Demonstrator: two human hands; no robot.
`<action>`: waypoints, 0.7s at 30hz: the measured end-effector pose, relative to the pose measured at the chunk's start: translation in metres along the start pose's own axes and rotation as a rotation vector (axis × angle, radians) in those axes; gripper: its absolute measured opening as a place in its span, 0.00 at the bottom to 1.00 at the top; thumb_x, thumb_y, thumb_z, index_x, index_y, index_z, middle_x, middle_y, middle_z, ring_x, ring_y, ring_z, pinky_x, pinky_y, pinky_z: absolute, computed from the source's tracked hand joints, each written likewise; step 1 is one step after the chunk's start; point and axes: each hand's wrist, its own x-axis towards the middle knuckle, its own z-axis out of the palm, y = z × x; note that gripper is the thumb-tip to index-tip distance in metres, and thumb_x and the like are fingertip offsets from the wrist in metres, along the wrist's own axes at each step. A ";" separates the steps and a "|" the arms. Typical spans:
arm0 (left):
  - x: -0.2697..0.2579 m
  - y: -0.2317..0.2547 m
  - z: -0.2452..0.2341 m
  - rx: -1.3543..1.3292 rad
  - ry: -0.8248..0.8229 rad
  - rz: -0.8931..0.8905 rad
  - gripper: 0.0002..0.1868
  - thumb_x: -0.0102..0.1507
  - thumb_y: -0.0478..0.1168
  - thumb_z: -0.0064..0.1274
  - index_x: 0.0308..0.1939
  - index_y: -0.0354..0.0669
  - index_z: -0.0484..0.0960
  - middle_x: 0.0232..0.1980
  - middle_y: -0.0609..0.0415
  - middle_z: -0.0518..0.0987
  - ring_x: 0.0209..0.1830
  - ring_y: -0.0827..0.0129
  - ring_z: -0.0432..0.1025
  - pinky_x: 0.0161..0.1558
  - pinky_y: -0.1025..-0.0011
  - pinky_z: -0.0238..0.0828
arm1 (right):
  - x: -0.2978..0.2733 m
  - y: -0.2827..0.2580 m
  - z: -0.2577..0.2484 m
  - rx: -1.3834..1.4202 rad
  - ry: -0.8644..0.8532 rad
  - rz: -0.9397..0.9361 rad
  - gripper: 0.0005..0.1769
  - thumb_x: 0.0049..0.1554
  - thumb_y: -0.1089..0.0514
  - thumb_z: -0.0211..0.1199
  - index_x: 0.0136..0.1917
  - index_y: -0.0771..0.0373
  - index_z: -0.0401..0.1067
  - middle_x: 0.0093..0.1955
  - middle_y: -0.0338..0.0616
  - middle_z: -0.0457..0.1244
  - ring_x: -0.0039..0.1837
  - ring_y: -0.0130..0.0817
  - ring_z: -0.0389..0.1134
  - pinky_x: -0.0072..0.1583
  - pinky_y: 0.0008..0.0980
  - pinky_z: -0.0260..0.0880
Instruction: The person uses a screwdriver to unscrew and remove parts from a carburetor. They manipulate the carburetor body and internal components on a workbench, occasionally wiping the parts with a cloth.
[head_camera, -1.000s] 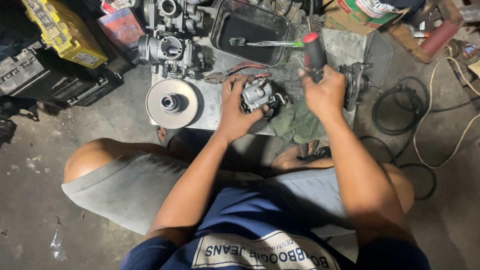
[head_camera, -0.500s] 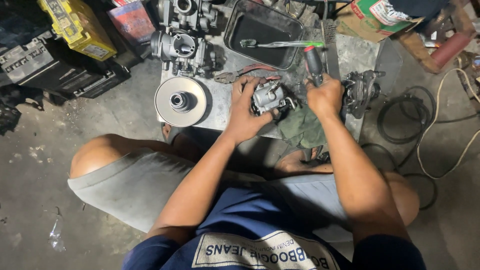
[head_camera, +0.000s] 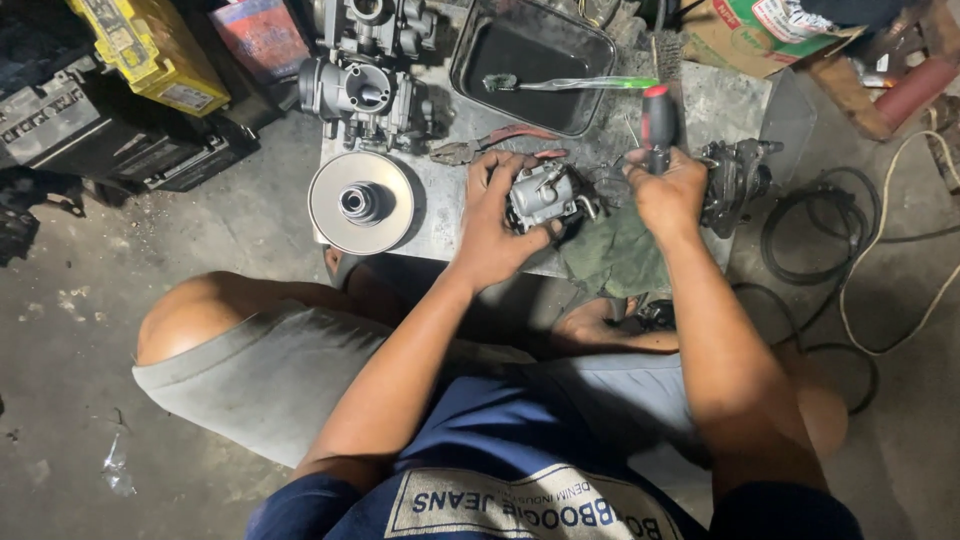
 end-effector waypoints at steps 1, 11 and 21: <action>0.000 0.000 -0.001 0.000 0.000 0.000 0.41 0.49 0.50 0.72 0.64 0.48 0.73 0.62 0.45 0.62 0.72 0.48 0.57 0.74 0.54 0.51 | 0.001 0.003 0.004 0.000 0.000 0.000 0.08 0.49 0.64 0.72 0.43 0.56 0.82 0.35 0.39 0.68 0.40 0.24 0.69 0.43 0.25 0.67; 0.000 0.002 -0.001 -0.001 0.001 0.008 0.41 0.49 0.49 0.72 0.63 0.47 0.73 0.62 0.45 0.62 0.72 0.48 0.57 0.74 0.54 0.51 | 0.001 0.004 0.014 -0.235 -0.103 0.047 0.07 0.48 0.55 0.76 0.42 0.50 0.81 0.33 0.35 0.68 0.41 0.27 0.71 0.41 0.27 0.67; 0.001 0.002 -0.001 -0.006 0.011 0.026 0.41 0.49 0.49 0.72 0.64 0.46 0.73 0.61 0.43 0.62 0.71 0.46 0.58 0.73 0.54 0.52 | -0.024 -0.040 0.008 -0.433 -0.051 -0.020 0.12 0.54 0.50 0.75 0.45 0.59 0.80 0.38 0.51 0.70 0.47 0.50 0.74 0.44 0.42 0.71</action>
